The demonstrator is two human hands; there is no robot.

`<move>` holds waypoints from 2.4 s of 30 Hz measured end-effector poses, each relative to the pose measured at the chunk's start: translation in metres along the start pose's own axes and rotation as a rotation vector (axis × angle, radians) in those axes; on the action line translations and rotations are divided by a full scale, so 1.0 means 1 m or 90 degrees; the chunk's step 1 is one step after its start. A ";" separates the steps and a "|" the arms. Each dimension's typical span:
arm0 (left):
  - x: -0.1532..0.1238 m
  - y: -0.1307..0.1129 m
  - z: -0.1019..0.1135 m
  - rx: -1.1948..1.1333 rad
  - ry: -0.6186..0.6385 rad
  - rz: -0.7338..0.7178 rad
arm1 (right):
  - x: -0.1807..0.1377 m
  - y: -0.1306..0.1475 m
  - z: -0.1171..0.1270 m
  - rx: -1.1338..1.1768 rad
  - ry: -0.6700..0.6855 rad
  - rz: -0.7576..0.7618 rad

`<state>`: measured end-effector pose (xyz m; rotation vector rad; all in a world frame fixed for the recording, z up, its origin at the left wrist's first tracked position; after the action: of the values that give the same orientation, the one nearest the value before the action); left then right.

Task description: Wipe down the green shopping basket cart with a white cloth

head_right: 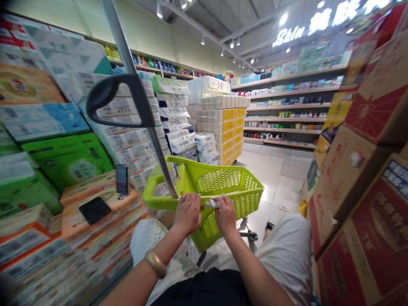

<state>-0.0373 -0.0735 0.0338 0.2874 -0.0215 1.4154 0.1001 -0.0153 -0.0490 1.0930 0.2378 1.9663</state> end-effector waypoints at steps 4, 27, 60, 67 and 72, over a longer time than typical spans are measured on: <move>0.000 0.000 0.000 -0.005 0.002 -0.003 | 0.006 0.032 -0.011 0.043 0.041 0.091; -0.005 0.001 0.000 -0.005 0.005 -0.006 | 0.005 0.033 -0.005 0.024 0.095 0.115; -0.008 -0.001 0.001 0.007 -0.002 -0.004 | 0.024 0.032 -0.003 0.002 0.114 0.123; -0.010 -0.001 0.002 0.014 -0.001 -0.006 | 0.017 -0.025 0.010 -0.063 0.045 0.017; -0.009 -0.003 0.002 0.024 -0.011 -0.002 | 0.019 -0.003 0.000 -0.099 0.077 0.016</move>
<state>-0.0357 -0.0834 0.0334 0.3314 -0.0081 1.4120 0.0970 0.0006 -0.0390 0.8821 0.1339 2.0401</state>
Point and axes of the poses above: each hand's wrist, its own x-axis towards the middle knuckle, its own z-axis out of the back of the hand, y = z × x, the point moved 2 cm from there along x, towards the middle knuckle, and after that the axes turned 14 degrees about y, right-handed, at the moved point
